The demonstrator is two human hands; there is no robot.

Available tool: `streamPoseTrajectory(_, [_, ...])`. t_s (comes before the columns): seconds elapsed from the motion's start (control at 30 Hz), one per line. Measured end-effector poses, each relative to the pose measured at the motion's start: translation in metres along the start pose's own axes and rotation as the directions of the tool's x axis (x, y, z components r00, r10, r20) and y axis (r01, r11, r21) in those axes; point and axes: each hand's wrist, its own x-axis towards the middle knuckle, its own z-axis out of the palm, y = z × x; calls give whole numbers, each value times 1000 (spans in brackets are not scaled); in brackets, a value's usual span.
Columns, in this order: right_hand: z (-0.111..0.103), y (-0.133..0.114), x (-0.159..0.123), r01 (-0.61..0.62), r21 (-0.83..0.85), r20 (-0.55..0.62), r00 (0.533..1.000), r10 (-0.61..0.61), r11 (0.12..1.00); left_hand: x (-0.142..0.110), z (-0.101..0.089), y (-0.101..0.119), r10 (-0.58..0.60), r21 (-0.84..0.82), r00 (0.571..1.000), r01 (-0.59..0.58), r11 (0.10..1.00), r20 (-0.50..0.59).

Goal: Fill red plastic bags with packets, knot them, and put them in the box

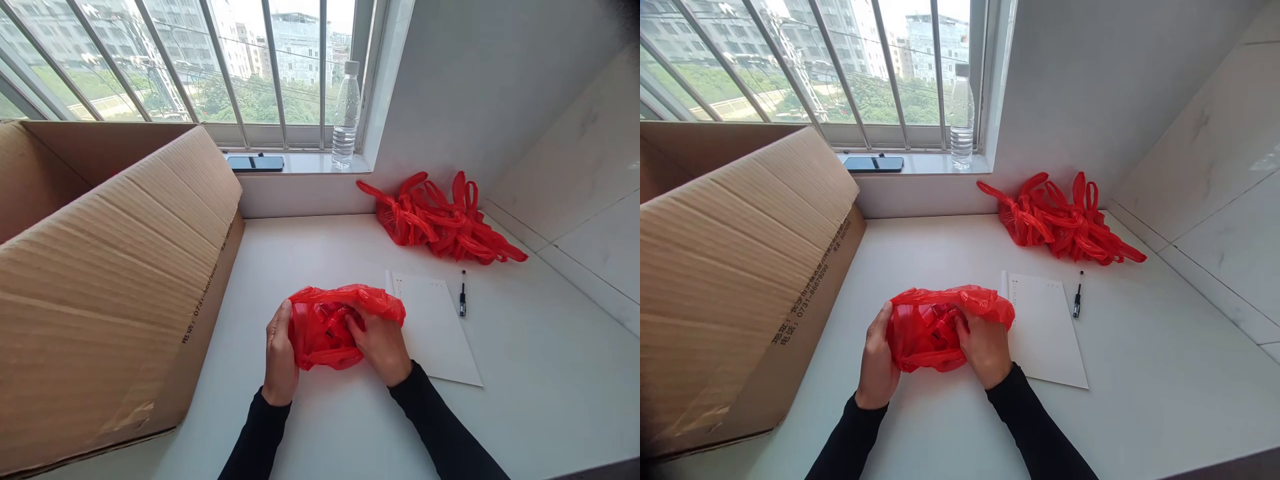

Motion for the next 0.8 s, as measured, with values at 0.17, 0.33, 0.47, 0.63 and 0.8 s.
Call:
streamPoseTrajectory(0.17, [2, 3, -3, -3, -17, 62, 998, 4, 1000, -2, 0, -1, -1, 16, 1000, 1, 1000, -12])
streamPoseTrajectory(0.33, [3, 4, -3, -54, -16, 75, 996, 55, 998, -3, 2, -1, 7, 21, 1000, -7, 1000, -15])
streamPoseTrajectory(0.47, [0, 2, -1, -94, -21, 90, 991, 96, 995, -2, 2, 0, 9, 16, 1000, -9, 1000, -11])
streamPoseTrajectory(0.63, [-4, -2, 0, -127, -33, 51, 990, 129, 991, 1, 1, 1, 19, -4, 1000, -20, 1000, -20])
streamPoseTrajectory(0.8, [-5, -1, 1, -72, -33, 78, 994, 74, 997, 1, 0, 0, 9, -17, 1000, -9, 1000, -21])
